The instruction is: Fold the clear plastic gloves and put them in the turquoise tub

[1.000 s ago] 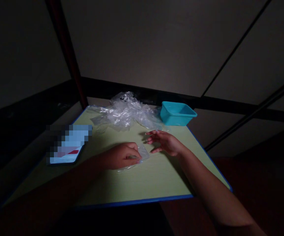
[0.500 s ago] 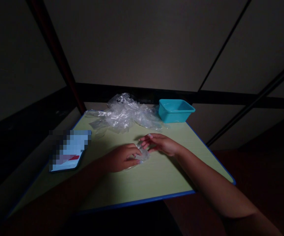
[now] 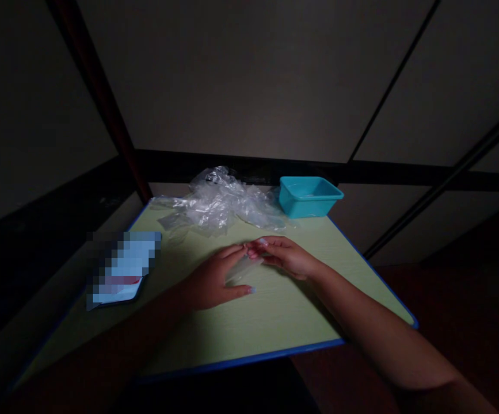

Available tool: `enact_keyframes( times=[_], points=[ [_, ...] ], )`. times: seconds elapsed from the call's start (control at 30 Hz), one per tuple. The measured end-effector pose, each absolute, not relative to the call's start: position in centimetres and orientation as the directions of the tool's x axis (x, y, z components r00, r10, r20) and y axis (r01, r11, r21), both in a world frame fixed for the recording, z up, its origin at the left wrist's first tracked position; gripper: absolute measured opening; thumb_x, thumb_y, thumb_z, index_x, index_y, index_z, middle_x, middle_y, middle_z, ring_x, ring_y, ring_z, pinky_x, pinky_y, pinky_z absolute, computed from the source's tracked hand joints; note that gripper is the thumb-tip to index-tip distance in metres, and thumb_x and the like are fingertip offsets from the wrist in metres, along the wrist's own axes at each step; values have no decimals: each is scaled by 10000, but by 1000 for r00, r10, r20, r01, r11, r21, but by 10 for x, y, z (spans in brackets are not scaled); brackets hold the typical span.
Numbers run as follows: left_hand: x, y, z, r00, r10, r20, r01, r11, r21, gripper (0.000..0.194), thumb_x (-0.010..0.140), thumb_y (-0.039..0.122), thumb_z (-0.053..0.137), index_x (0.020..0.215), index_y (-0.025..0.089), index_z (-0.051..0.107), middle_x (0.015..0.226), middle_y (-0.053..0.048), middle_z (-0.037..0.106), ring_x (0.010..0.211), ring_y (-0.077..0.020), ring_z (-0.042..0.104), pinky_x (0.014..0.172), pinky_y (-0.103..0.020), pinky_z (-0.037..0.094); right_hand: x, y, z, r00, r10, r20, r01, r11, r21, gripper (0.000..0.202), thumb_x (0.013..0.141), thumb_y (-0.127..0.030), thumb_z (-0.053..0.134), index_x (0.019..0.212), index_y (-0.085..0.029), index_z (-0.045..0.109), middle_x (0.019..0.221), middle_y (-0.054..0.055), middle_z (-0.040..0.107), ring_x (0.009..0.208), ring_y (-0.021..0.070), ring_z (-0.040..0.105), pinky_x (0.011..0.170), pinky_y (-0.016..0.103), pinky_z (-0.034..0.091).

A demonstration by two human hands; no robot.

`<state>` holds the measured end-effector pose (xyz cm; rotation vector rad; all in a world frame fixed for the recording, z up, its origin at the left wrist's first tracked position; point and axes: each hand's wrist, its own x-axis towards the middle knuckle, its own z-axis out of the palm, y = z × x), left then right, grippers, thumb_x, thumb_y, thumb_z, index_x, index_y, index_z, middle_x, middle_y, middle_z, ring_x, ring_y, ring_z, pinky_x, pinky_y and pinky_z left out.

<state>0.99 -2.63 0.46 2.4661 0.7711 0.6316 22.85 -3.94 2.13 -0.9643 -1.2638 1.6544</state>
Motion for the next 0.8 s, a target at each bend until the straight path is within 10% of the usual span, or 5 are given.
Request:
enact_keyframes(
  times=[0.2, 0.43, 0.6, 0.8],
  points=[
    [8, -21, -10, 741, 634, 222, 412, -690, 595, 683, 832, 255, 514, 1460, 122, 282, 1514, -151, 286, 1382, -251, 304, 1127, -422, 258, 229, -38, 24, -345, 936, -65, -303, -177, -936, 342, 710, -431, 751, 930, -170, 727, 935, 60, 725, 926, 143, 646, 853, 249, 484],
    [7, -14, 6, 714, 683, 155, 376, -560, 738, 371, 907, 318, 372, 1122, 166, 632, 1170, -74, 665, 1061, -242, 605, 944, -371, 440, 234, -40, 32, -261, 962, -84, -372, -180, -911, 220, 743, -321, 712, 884, -154, 730, 1048, 83, 704, 971, 152, 633, 884, 262, 502],
    [3, -13, 15, 597, 801, -41, 373, -232, 899, 392, 841, 460, 483, 926, 127, 672, 794, -43, 687, 711, -194, 602, 661, -289, 454, 237, -41, 37, -218, 973, -74, -346, -148, -927, 255, 654, -349, 776, 842, -183, 728, 1051, 69, 685, 960, 192, 612, 760, 328, 572],
    [6, -18, 23, 570, 786, -239, 80, 236, 968, 364, 701, 386, 663, 945, 117, 679, 819, -74, 698, 703, -183, 623, 657, -283, 451, 242, -38, 35, -142, 989, -44, -77, -56, -995, 342, 635, -417, 779, 865, -171, 719, 882, 46, 673, 711, 145, 593, 529, 254, 524]
  ],
)
